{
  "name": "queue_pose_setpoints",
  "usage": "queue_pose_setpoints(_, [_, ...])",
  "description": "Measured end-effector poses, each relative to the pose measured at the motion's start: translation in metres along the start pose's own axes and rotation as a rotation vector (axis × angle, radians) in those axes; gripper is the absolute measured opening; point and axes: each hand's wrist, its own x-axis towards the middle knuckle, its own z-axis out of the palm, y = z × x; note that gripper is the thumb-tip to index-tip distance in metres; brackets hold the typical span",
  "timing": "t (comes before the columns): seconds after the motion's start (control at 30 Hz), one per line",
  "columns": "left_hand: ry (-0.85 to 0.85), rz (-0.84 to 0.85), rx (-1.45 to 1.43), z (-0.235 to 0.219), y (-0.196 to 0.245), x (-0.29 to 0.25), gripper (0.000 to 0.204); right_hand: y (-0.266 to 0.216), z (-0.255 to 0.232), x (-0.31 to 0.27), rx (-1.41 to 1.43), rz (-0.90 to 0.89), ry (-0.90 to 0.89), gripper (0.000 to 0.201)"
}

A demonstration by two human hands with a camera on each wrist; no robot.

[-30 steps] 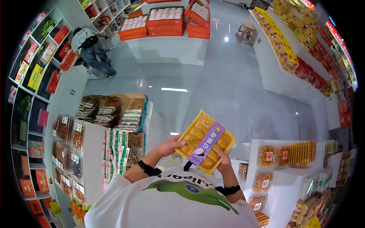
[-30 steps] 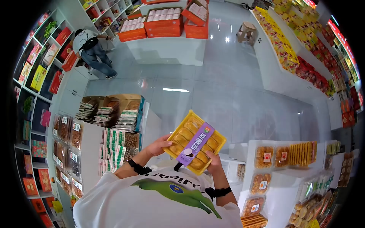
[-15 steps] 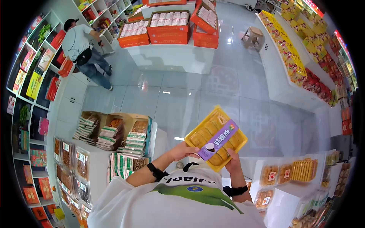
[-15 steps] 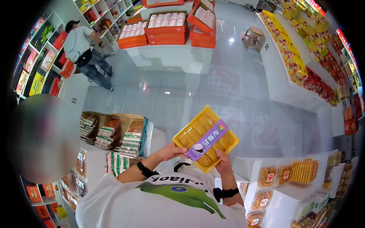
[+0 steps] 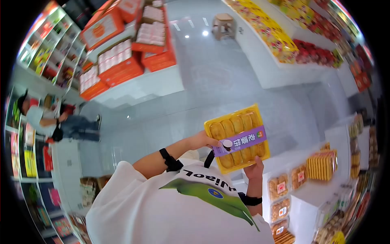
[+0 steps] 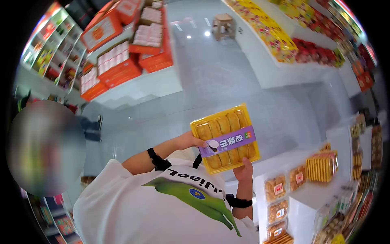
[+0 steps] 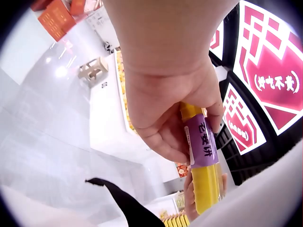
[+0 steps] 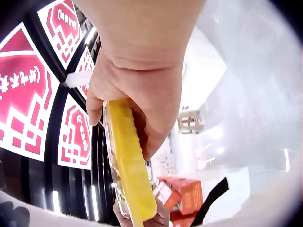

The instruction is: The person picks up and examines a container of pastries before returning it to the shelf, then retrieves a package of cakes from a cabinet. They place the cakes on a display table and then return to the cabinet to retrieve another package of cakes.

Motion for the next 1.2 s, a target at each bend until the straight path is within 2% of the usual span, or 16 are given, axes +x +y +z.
queue_pose_setpoints(0.17, [-0.283,-0.042,0.06,0.007,0.038,0.142,0.062,-0.063,-0.035,0.011,-0.043,-0.316,0.226,0.064])
queue_pose_setpoints(0.23, [-0.374,-0.122,0.088,0.014,0.056,0.196,0.063,-0.087,-0.053,0.023,0.051,-0.339,0.29,0.063])
queue_pose_setpoints(0.3, [-0.459,-0.191,0.114,0.017,0.078,0.258,0.065,-0.116,-0.057,0.046,0.044,-0.45,0.354,0.06])
queue_pose_setpoints(0.4, [-0.584,-0.215,0.166,0.023,0.109,0.352,0.061,-0.162,-0.069,0.085,-0.026,-0.512,0.445,0.059])
queue_pose_setpoints(0.47, [-0.642,-0.278,0.178,0.045,0.132,0.407,0.062,-0.197,-0.081,0.101,-0.003,-0.585,0.532,0.058])
queue_pose_setpoints(0.63, [-0.794,-0.397,0.286,0.116,0.181,0.534,0.06,-0.273,-0.093,0.118,0.042,-0.777,0.729,0.056])
queue_pose_setpoints(0.77, [-0.85,-0.425,0.42,0.183,0.204,0.626,0.053,-0.331,-0.12,0.133,0.176,-0.892,0.704,0.055])
queue_pose_setpoints(0.83, [-0.774,-0.398,0.441,0.22,0.208,0.669,0.048,-0.366,-0.147,0.139,0.197,-0.92,0.721,0.055])
queue_pose_setpoints(0.87, [-0.792,-0.409,0.457,0.236,0.204,0.695,0.048,-0.385,-0.167,0.142,0.169,-0.899,0.711,0.055])
queue_pose_setpoints(0.93, [-0.71,-0.343,0.514,0.264,0.197,0.752,0.044,-0.427,-0.207,0.147,0.155,-0.888,0.704,0.056])
queue_pose_setpoints(1.0, [-0.687,-0.335,0.525,0.304,0.189,0.805,0.044,-0.475,-0.246,0.147,0.098,-0.797,0.799,0.057])
queue_pose_setpoints(1.03, [-0.653,-0.323,0.525,0.323,0.188,0.829,0.043,-0.5,-0.264,0.144,0.121,-0.802,0.79,0.057])
queue_pose_setpoints(1.1, [-0.634,-0.313,0.621,0.366,0.193,0.873,0.045,-0.558,-0.287,0.14,0.112,-0.721,0.774,0.058])
queue_pose_setpoints(1.2, [-0.66,-0.278,0.529,0.432,0.202,0.924,0.045,-0.629,-0.304,0.13,0.136,-0.755,0.77,0.058])
